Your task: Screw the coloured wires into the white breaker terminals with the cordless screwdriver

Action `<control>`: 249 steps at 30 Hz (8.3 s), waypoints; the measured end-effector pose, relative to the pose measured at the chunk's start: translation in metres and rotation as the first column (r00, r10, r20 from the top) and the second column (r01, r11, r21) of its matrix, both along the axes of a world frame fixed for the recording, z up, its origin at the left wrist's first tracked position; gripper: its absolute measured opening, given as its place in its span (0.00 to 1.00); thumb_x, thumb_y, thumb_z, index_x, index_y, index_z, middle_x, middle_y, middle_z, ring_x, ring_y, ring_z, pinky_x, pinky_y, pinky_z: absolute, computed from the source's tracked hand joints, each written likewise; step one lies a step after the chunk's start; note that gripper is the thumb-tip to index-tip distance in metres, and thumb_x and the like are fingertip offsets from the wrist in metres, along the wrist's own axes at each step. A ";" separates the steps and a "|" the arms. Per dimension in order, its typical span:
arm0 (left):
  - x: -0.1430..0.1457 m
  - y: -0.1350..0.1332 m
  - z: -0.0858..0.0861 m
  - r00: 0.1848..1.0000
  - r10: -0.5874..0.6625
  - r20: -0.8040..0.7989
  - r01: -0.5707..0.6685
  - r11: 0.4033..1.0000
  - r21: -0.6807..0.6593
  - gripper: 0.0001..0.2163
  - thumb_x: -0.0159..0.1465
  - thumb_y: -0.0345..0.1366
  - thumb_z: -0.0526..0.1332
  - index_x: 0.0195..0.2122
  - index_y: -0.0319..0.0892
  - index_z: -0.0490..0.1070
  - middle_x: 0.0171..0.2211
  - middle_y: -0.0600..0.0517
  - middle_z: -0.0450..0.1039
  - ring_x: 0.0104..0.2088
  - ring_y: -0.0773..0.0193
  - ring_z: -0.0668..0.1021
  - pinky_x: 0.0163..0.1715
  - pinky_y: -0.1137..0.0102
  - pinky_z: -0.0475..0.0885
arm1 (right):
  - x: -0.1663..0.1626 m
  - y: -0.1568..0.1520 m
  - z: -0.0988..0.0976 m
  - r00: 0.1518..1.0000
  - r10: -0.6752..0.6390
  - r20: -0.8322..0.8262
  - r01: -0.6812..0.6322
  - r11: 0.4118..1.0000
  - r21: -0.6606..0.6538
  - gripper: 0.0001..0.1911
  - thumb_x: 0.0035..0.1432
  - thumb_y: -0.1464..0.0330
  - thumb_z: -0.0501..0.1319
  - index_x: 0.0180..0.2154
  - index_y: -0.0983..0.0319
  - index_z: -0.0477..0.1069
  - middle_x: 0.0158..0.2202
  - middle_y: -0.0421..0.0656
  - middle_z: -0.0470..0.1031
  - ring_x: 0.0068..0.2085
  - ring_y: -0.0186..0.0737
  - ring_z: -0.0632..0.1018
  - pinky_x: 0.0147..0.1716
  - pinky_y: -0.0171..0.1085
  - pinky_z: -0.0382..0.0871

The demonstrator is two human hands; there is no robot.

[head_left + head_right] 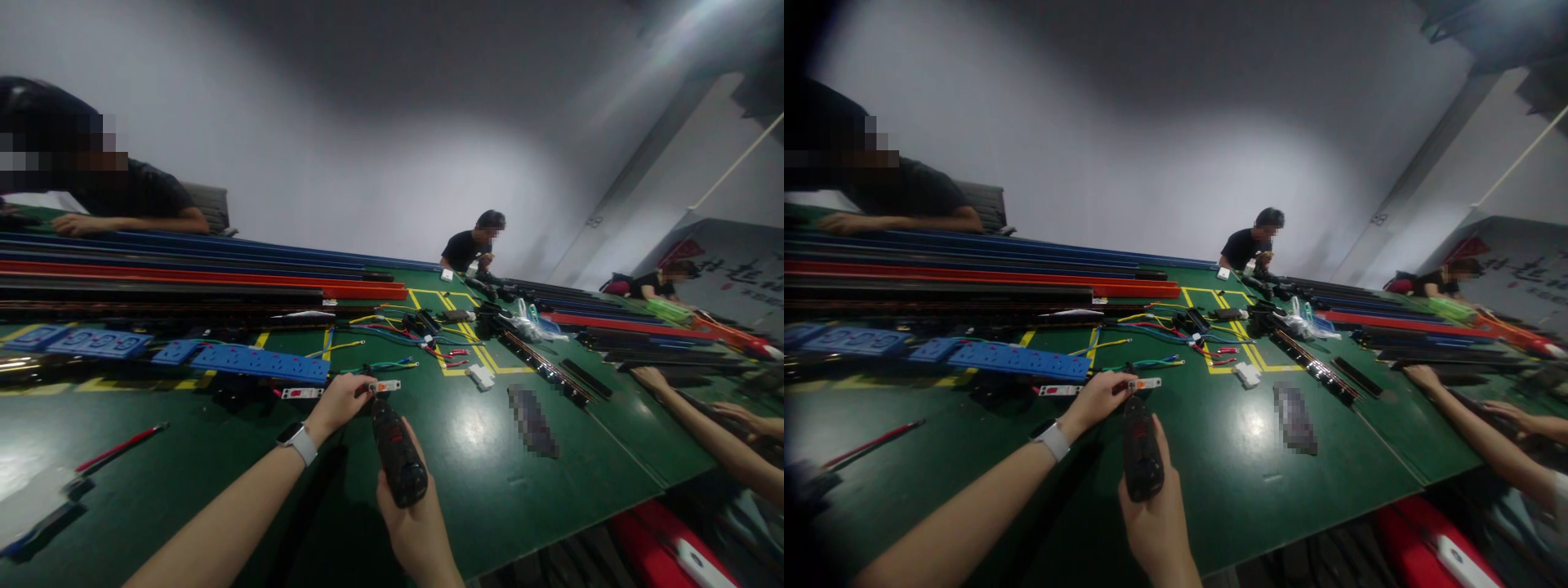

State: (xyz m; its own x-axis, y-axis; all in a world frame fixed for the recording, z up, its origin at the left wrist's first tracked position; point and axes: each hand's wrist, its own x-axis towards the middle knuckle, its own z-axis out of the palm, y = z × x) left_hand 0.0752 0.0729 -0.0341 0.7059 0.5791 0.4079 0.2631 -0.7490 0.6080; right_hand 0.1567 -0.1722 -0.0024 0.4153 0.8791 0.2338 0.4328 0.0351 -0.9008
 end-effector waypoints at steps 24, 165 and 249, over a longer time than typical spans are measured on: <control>-0.001 0.000 -0.001 1.000 0.024 -0.005 -0.024 1.000 -0.004 0.12 0.68 0.38 0.61 0.50 0.50 0.79 0.44 0.50 0.83 0.42 0.57 0.81 0.46 0.66 0.72 | -0.001 -0.002 -0.002 0.998 0.019 0.052 -0.017 0.999 -0.037 0.45 0.62 0.75 0.60 0.73 0.50 0.43 0.71 0.43 0.60 0.70 0.44 0.62 0.69 0.48 0.55; 0.000 0.003 -0.010 0.999 0.026 0.035 -0.027 0.999 0.033 0.13 0.68 0.39 0.62 0.52 0.50 0.79 0.48 0.50 0.82 0.46 0.57 0.82 0.48 0.64 0.74 | -0.005 -0.005 0.011 1.000 0.029 0.009 -0.029 0.999 -0.027 0.46 0.60 0.76 0.61 0.73 0.53 0.43 0.63 0.47 0.70 0.59 0.46 0.76 0.59 0.42 0.68; -0.001 0.001 -0.008 0.999 0.021 0.026 -0.022 0.999 0.040 0.13 0.68 0.40 0.61 0.52 0.50 0.79 0.48 0.51 0.82 0.45 0.58 0.82 0.49 0.64 0.74 | -0.005 -0.006 0.005 1.000 -0.026 -0.003 0.026 1.000 -0.015 0.45 0.59 0.74 0.63 0.73 0.54 0.47 0.57 0.44 0.76 0.55 0.45 0.78 0.60 0.41 0.69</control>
